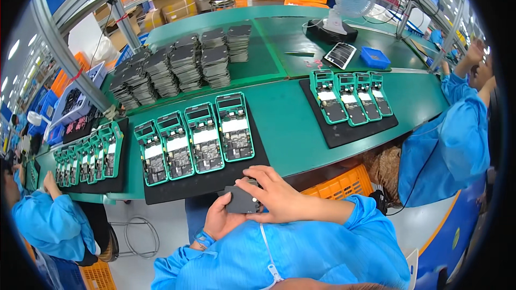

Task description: Assembling components onto circuit boards on an electronics production line.

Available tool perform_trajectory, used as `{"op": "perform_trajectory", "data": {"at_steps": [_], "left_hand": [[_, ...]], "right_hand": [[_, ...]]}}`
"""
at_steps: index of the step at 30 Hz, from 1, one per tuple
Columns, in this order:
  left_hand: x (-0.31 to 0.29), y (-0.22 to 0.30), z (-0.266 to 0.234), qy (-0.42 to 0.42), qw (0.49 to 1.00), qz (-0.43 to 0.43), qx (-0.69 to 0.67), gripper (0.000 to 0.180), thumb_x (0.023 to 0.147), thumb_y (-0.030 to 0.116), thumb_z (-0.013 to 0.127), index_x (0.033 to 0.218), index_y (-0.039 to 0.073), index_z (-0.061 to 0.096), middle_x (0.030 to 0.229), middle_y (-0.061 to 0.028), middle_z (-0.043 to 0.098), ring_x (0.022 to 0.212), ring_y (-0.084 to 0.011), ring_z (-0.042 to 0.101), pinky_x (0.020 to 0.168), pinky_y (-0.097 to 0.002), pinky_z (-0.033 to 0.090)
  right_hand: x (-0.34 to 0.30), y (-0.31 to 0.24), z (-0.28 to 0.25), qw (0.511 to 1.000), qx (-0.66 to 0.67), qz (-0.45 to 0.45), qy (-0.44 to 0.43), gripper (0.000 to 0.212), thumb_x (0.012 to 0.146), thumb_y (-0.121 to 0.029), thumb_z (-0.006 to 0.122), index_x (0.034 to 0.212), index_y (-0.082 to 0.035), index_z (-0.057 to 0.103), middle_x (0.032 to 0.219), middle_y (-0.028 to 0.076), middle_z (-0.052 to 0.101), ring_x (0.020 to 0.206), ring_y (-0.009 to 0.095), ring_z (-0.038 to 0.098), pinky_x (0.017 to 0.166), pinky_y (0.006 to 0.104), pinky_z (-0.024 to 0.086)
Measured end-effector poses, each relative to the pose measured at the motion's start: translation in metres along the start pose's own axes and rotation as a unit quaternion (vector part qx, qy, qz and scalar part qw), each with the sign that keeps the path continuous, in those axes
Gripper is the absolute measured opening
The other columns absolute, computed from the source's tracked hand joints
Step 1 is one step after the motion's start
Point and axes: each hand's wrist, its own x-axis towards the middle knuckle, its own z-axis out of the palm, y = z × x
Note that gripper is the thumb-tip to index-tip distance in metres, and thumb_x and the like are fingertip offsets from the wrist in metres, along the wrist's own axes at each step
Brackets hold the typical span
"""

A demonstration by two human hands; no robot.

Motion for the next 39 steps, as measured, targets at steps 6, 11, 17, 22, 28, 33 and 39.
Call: {"op": "perform_trajectory", "data": {"at_steps": [6,11,17,22,28,33,39], "left_hand": [[-0.002,0.007,0.004,-0.004,1.0,0.026,-0.001,0.057,0.093,0.026,0.05,0.144,0.015,0.026,0.14,-0.0145,0.039,0.128,-0.0319,0.042,0.107,-0.0542,0.034],[-0.009,0.013,-0.004,0.012,0.997,0.067,-0.023,0.059,0.092,0.019,0.054,0.144,0.017,0.027,0.14,-0.0145,0.039,0.128,-0.031,0.043,0.105,-0.0551,0.037],[-0.017,0.018,-0.003,0.058,0.992,0.114,-0.006,0.058,0.092,0.018,0.054,0.143,0.016,0.028,0.139,-0.0138,0.04,0.126,-0.0311,0.045,0.102,-0.0527,0.041],[-0.019,0.021,-0.003,0.065,0.99,0.121,0.013,0.057,0.091,0.014,0.053,0.143,0.014,0.028,0.138,-0.0133,0.041,0.125,-0.0303,0.046,0.101,-0.0538,0.041],[-0.02,0.023,-0.003,0.082,0.986,0.146,0.019,0.057,0.091,0.01,0.053,0.142,0.012,0.029,0.137,-0.0137,0.042,0.124,-0.0314,0.047,0.1,-0.0549,0.041],[-0.025,0.025,0.001,0.094,0.983,0.158,0.02,0.056,0.09,0.007,0.053,0.141,0.011,0.03,0.134,-0.0149,0.044,0.124,-0.0344,0.047,0.1,-0.0566,0.041],[-0.036,0.025,-0.002,0.117,0.979,0.167,0.02,0.056,0.089,0.006,0.054,0.14,0.01,0.031,0.134,-0.0156,0.044,0.124,-0.0362,0.047,0.099,-0.0582,0.041]], "right_hand": [[0.002,-0.001,-0.004,0.999,0.027,-0.032,0.012,0.067,0.071,-0.023,0.077,0.129,-0.006,0.047,0.132,0.02,0.04,0.121,0.04,0.038,0.098,0.0467,0.041],[0.006,0.007,-0.004,0.995,0.052,-0.08,-0.011,0.045,0.077,-0.013,0.071,0.12,-0.01,0.058,0.136,0.022,0.038,0.123,0.042,0.04,0.101,0.0469,0.039],[0.013,0.012,-0.013,0.995,0.057,-0.081,-0.029,0.045,0.076,-0.01,0.069,0.12,-0.011,0.059,0.137,0.021,0.039,0.125,0.041,0.039,0.101,0.0472,0.04],[0.023,0.012,-0.015,0.994,0.057,-0.083,-0.038,0.044,0.076,-0.01,0.07,0.119,-0.013,0.06,0.137,0.019,0.04,0.125,0.039,0.039,0.1,0.0471,0.04],[0.023,0.014,-0.028,0.996,0.021,-0.074,-0.04,0.045,0.077,-0.012,0.07,0.121,-0.014,0.06,0.136,0.02,0.042,0.121,0.039,0.043,0.098,0.0464,0.04],[0.03,0.043,-0.041,0.997,-0.035,-0.011,0.072,0.042,0.078,-0.009,0.068,0.119,-0.015,0.062,0.131,0.019,0.044,0.117,0.038,0.044,0.097,0.0455,0.04],[0.044,0.069,-0.025,0.994,-0.094,-0.024,0.058,0.039,0.079,-0.009,0.067,0.117,-0.016,0.063,0.128,0.017,0.047,0.118,0.038,0.042,0.097,0.0454,0.04]]}}
